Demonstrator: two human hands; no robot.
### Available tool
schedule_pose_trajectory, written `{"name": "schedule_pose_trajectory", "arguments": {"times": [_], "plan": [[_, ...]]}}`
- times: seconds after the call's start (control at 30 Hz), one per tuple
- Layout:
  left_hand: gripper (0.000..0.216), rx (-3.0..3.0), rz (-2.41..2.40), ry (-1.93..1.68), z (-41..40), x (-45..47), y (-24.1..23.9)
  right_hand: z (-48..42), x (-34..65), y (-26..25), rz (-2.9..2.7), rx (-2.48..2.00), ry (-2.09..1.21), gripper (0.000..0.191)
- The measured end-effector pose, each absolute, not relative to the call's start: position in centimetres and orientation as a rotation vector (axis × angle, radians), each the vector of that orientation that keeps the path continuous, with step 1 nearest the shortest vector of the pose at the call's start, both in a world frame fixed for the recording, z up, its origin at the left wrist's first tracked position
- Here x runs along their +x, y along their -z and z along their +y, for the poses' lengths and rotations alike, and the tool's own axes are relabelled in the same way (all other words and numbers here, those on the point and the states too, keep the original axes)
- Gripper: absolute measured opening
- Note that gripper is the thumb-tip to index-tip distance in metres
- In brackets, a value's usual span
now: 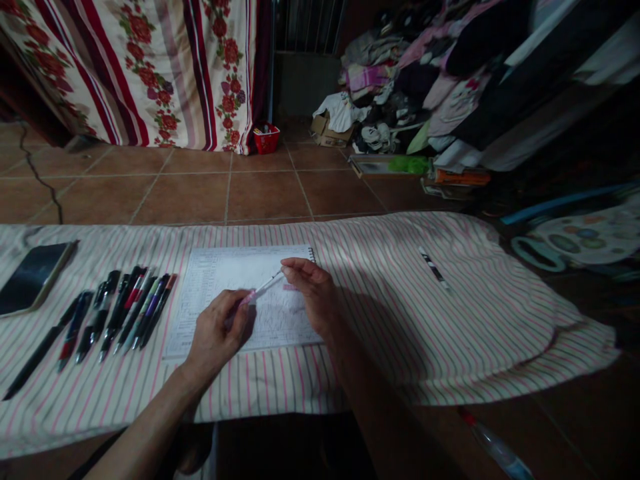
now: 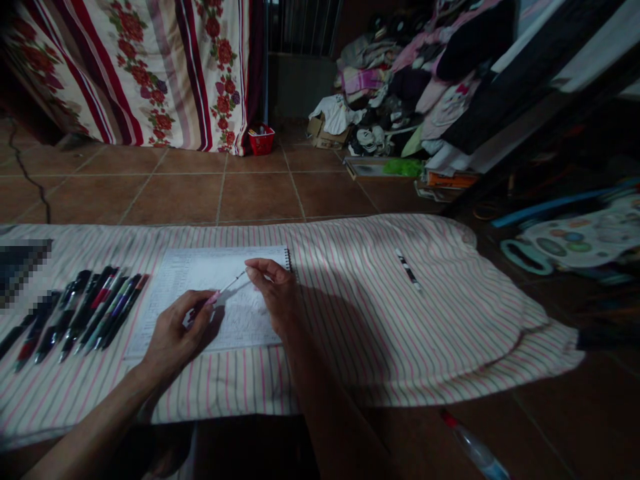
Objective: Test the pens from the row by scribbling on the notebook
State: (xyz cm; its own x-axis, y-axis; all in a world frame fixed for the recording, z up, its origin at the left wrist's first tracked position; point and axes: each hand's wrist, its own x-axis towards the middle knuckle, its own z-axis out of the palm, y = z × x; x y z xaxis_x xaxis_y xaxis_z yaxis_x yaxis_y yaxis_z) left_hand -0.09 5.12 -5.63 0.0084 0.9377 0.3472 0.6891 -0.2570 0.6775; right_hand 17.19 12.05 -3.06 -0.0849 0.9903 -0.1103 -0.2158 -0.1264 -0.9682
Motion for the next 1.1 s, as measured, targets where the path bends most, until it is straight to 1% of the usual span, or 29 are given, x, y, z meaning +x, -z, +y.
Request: {"name": "schedule_pose_trajectory", "arguments": {"times": [0.27,0.53,0.77,0.87,1.1], "plan": [[0.018,1.998,1.679,-1.084,5.2,-0.1,5.6,12.1,17.3,3.1,-1.098,-1.104,-1.423,0.022],[0.019,2.043,1.647,-1.095,5.2,-0.3,6.0,12.0,17.4,3.2,-1.283,-1.168,-1.326,0.019],[0.018,2.027,1.649,-1.096,5.2,-0.1,5.9,12.2,17.4,3.7,-1.384,-1.152,-1.207,0.024],[0.018,2.015,1.648,-1.091,5.2,0.0,5.7,12.3,17.5,4.0,-1.394,-1.152,-1.208,0.029],[0.018,1.979,1.655,-1.102,5.2,0.0,5.9,12.4,17.4,4.0,-1.407,-1.161,-1.227,0.029]]}}
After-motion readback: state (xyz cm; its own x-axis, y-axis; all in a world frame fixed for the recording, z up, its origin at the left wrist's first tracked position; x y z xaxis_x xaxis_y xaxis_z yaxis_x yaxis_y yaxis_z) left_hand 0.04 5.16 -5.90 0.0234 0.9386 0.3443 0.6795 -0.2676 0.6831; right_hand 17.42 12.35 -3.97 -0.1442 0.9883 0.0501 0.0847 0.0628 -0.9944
